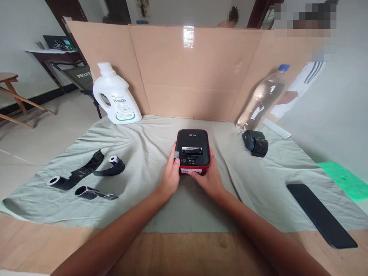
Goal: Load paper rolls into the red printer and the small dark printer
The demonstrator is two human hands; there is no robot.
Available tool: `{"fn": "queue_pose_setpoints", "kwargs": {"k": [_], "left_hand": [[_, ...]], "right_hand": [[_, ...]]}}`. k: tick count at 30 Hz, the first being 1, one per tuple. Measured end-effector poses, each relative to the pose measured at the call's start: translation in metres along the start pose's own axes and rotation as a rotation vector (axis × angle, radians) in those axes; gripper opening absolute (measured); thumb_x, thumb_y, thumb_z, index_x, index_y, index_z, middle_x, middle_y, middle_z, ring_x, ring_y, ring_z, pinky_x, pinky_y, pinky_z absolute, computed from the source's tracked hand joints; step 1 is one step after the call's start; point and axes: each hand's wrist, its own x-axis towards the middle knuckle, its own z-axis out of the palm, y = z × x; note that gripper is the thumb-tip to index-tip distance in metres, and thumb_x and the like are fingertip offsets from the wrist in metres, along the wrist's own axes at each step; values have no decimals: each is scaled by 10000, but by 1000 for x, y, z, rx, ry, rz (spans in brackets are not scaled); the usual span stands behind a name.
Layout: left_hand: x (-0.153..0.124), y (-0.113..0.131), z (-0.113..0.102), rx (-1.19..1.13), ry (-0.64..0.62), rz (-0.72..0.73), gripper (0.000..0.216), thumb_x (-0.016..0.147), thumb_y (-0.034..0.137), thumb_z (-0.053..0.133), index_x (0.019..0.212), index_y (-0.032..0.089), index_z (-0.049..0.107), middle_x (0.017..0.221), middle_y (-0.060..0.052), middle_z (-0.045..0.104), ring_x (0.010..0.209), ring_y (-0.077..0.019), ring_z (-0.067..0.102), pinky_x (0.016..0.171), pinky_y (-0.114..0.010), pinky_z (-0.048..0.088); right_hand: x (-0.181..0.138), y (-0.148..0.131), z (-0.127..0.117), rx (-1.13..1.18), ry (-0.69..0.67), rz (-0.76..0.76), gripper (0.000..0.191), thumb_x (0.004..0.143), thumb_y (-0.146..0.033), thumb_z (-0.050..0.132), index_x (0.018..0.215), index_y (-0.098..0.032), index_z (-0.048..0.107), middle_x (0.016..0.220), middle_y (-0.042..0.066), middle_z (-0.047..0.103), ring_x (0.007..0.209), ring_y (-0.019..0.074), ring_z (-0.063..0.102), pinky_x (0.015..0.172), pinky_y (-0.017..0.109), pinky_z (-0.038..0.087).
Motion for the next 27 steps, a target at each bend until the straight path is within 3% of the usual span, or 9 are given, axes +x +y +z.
{"fn": "queue_pose_setpoints", "kwargs": {"k": [10,27], "left_hand": [[-5,-9,-7,68,-24,33,562,1036,487,351,1568,307,328,1643,14,303,1534,-205,235,1286,-366,174],[-9,-7,-11,99,-40,37,577,1037,455,358,1583,280,295,1657,4,258,1544,-199,198,1284,-359,169]], "right_hand": [[-10,8,9,1,14,28,1135,718,-486,811,1592,-209,141,1570,186,361,1464,374,352,1181,600,337],[-12,9,10,-22,30,26,1177,702,-464,834,1601,-222,113,1543,190,410,1389,364,460,1117,608,406]]}}
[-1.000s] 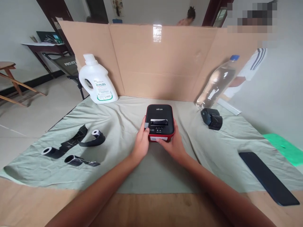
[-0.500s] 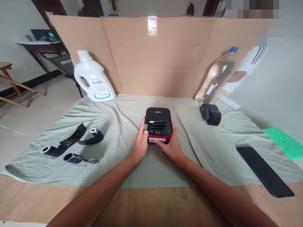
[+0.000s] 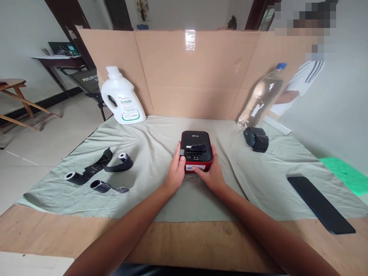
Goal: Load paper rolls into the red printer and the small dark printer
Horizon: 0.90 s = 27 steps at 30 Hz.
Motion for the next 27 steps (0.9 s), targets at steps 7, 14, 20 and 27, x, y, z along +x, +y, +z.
{"fn": "queue_pose_setpoints", "kwargs": {"k": [7,14,20,27], "left_hand": [[-1,-3,-1,-4,2,25,581,1036,478,347,1582,284,299,1652,5,276,1541,-198,208,1285,-358,162],[-1,-3,-2,-8,13,77,590,1030,508,349,1563,254,350,1630,-35,332,1526,-221,257,1275,-366,195],[-1,1,-1,-5,47,85,521,1048,463,315,1498,229,434,1596,-65,397,1504,-206,315,1263,-369,228],[0,-2,-2,21,107,150,286,1040,426,359,1068,222,557,1530,-99,475,1467,-220,378,1200,-428,322]], "right_hand": [[-2,0,-1,-23,20,-50,1146,712,-469,825,1595,-201,146,1539,199,408,1429,363,409,1158,600,358],[-2,-2,-2,-28,25,-63,1132,715,-483,820,1592,-224,153,1525,186,428,1409,367,432,1141,601,380],[-1,-3,-6,-41,34,-154,923,825,-420,715,1574,-234,211,1521,161,424,1414,324,422,1167,559,360],[1,-4,-8,-35,56,-182,701,831,-408,695,1446,-250,398,1398,135,506,1313,301,499,1113,530,423]]}}
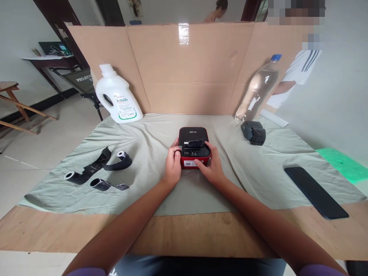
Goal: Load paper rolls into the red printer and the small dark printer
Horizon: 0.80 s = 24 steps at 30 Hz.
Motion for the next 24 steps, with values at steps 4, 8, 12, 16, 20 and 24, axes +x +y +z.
{"fn": "queue_pose_setpoints", "kwargs": {"k": [4,8,12,16,20,24], "left_hand": [[3,0,-1,10,5,5,265,1030,423,372,1010,225,548,1486,-98,510,1426,-225,429,1173,-429,352],[5,0,-2,7,1,9,245,1024,396,385,995,224,558,1467,-93,525,1409,-229,446,1160,-422,361],[6,-1,-3,14,-6,18,250,1023,392,391,1010,218,571,1461,-98,525,1388,-234,466,1151,-426,370],[7,-1,-3,42,-2,48,273,1033,394,374,1000,215,578,1434,-98,541,1361,-227,490,1139,-413,381],[7,0,-3,106,4,122,321,1048,381,328,1020,200,591,1391,-109,555,1337,-226,502,1139,-407,380],[11,-2,-7,175,3,147,367,1047,409,324,988,184,607,1386,-119,547,1311,-244,519,1127,-424,405]], "right_hand": [[2,0,-2,-2,8,2,625,802,-411,724,1354,-267,468,1303,115,545,1219,292,550,1042,509,479],[4,0,-3,-7,7,-7,611,792,-403,734,1327,-261,476,1271,112,548,1192,286,557,1025,494,488],[5,-1,-4,-9,7,-6,609,781,-391,740,1315,-260,478,1251,108,547,1160,279,572,1003,484,501],[6,1,-5,-21,-7,-9,610,776,-404,742,1311,-277,478,1241,99,547,1150,280,577,994,482,506],[7,2,-5,-30,-13,-22,602,772,-404,750,1299,-275,490,1239,99,549,1147,280,578,993,472,505],[8,2,-6,-35,-13,-25,603,766,-416,760,1289,-275,496,1236,98,551,1137,280,582,981,471,507]]}}
